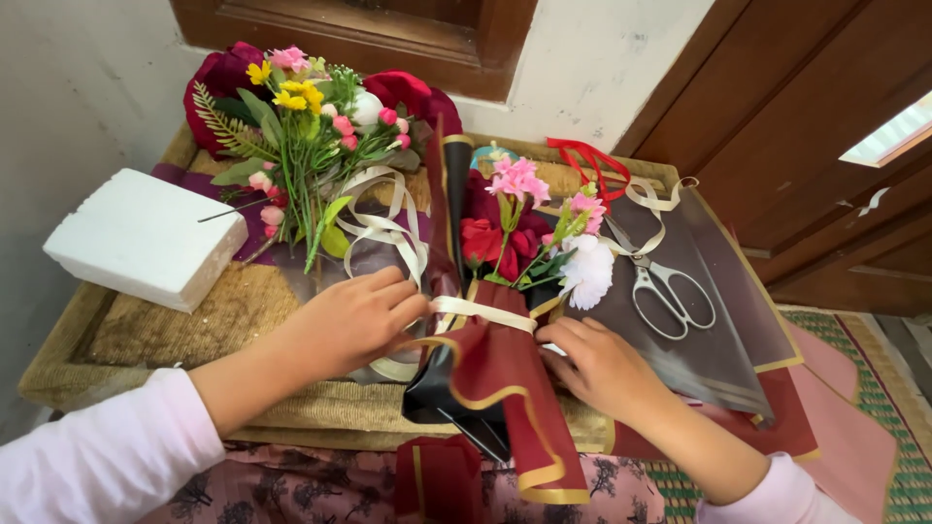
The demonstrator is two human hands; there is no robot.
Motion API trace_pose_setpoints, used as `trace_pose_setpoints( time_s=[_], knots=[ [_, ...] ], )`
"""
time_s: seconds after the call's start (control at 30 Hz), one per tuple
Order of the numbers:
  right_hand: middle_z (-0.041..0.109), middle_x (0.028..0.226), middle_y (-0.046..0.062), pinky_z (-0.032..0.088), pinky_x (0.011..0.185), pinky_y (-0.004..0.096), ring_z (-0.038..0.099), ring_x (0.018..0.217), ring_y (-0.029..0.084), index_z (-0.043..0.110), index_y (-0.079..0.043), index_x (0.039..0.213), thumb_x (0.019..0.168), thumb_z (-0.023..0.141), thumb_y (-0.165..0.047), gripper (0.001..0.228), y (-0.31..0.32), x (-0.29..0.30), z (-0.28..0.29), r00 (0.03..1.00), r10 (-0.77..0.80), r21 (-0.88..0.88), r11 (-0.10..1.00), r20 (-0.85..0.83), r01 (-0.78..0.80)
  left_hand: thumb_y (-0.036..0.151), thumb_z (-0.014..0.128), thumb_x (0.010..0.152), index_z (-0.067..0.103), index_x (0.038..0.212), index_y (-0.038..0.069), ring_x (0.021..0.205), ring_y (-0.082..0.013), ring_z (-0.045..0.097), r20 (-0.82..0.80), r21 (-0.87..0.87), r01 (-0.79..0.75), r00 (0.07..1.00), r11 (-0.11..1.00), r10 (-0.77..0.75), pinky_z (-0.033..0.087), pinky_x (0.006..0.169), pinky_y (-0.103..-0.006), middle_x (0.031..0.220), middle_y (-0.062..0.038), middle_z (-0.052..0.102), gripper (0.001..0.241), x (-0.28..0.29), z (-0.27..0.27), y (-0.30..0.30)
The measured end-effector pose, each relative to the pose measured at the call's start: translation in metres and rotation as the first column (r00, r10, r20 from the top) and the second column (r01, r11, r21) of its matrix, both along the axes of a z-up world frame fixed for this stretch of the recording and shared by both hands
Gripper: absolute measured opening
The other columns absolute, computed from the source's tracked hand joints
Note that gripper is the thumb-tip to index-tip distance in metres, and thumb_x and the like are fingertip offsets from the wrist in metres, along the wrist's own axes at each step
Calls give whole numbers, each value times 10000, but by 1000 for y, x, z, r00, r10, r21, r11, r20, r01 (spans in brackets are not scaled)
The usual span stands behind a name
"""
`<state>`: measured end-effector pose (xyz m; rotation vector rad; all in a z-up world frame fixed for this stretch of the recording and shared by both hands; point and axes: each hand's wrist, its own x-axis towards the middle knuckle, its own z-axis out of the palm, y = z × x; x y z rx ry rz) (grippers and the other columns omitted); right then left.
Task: Refining a flower bouquet by tying ribbons, cutting excess material, and adjusting the wrapping paper.
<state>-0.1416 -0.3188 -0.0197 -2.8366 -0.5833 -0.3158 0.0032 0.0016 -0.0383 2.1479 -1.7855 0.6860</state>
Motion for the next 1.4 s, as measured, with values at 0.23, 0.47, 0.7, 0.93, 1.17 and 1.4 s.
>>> trace_pose_setpoints(
  time_s=[0.23, 0.47, 0.7, 0.93, 1.17, 1.4],
  knots=[
    [689, 941, 95, 585, 727, 420, 695, 792, 344, 629, -141, 1068, 905, 640, -162, 164, -4, 0, -3, 994, 110, -81, 990, -23, -112, 361, 688, 962, 620, 936, 133, 845, -194, 618, -98, -100, 41, 994, 994, -51, 555, 759, -261, 782, -9, 594, 240, -1, -16, 1],
    [653, 1018, 156, 580, 799, 476, 676, 876, 419, 593, -84, 1122, 786, 654, -68, 342, -12, 2, -10, 980, 156, -79, 983, -127, -167, 317, 669, 982, 637, 880, 149, 821, -181, 618, -50, -148, 49, 997, 988, -57, 556, 723, -250, 755, 2, 605, 199, -3, -20, 1],
    [691, 885, 144, 617, 781, 425, 753, 839, 335, 686, -116, 945, 878, 681, -310, 206, -122, -9, -127, 959, -255, 257, 925, -124, 279, 208, 704, 955, 739, 886, 107, 750, -241, 632, -334, -358, -4, 934, 934, -124, 565, 694, -335, 744, -41, 655, 127, -2, 8, -11],
    [642, 822, 44, 524, 725, 292, 584, 803, 90, 697, -30, 1057, 1055, 575, -116, 149, -13, 55, 42, 977, -199, 675, 731, 74, 98, 239, 765, 949, 767, 833, 150, 719, -289, 701, -548, -614, -341, 833, 712, -73, 552, 688, -388, 707, -63, 709, 146, 9, 89, -78],
    [551, 818, 0, 354, 559, 191, 427, 625, 48, 579, -17, 1164, 1057, 470, -102, 175, 7, 133, 66, 951, -273, 927, 298, -145, 227, 204, 757, 858, 779, 796, 4, 566, -65, 553, -571, -813, -468, 761, 347, -309, 443, 548, -202, 653, 2, 696, 210, 53, 108, -150],
    [601, 825, 39, 430, 546, 217, 494, 594, 79, 546, -23, 1057, 1084, 381, -119, 193, 21, 196, 70, 908, -396, 948, 215, -136, 235, 145, 797, 830, 764, 855, 17, 540, -29, 491, -542, -840, -516, 790, 167, -287, 428, 507, -173, 637, 51, 641, 134, 83, 97, -171]
  ],
)
